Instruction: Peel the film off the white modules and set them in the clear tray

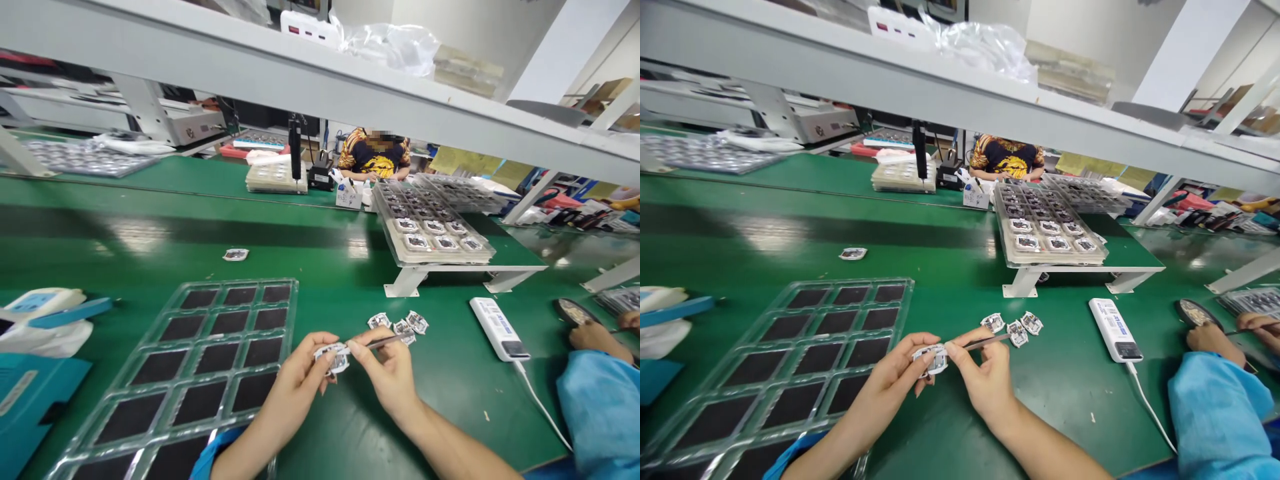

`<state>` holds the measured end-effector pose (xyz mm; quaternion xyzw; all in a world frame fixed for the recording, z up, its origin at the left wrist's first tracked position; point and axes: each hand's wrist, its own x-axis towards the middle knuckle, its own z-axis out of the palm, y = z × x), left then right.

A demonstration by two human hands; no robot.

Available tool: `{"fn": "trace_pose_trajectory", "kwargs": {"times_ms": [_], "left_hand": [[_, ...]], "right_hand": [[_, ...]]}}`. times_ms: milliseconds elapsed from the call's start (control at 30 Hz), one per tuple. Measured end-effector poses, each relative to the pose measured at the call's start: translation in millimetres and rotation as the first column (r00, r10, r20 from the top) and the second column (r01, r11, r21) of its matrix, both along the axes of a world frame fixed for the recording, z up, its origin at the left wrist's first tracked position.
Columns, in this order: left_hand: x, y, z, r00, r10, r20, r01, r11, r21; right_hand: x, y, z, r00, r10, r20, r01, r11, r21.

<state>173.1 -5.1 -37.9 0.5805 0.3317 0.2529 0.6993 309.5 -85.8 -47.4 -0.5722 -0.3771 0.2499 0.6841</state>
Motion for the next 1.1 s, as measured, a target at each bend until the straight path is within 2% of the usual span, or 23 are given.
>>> {"fn": "trace_pose_trajectory", "kwargs": {"times_ms": [267,367,467,567,767,933,1100], "left_hand": [[0,-1,3.2,0.999,0.020,-0.035,-0.024,0.992,-0.127],[-1,0,1.6,1.000,-0.007,-0.029,0.003,0.990,-0.139],[-2,1,2.5,0.999,-0.022,0.027,0.027,0.976,-0.216],[-3,1,5.1,0.996,-0.042,0.075,0.061,0.960,-0.274],[-3,0,6.2,0.993,-0.092,0.069,0.106,0.965,-0.241],[-3,-1,5.5,0.993,-0.116,0.027,0.119,0.972,-0.204],[-4,-1,4.4,0.990,-0.139,-0.002,0.138,0.982,-0.133]], "right_hand": [[0,-3,-0.1,0.995,0.094,-0.013,-0.093,0.994,0.061],[5,-1,-1.0,0.996,0.084,-0.042,-0.078,0.989,0.128],[9,1,-1.5,0.994,0.083,-0.075,-0.069,0.983,0.170],[10,1,-1.8,0.987,0.145,-0.065,-0.137,0.984,0.115],[9,0,-1.7,0.983,0.166,0.081,-0.169,0.985,0.032],[12,1,0.7,0.977,0.210,-0.038,-0.212,0.976,-0.056],[12,1,3.0,0.990,0.129,-0.061,-0.135,0.984,-0.116]]}}
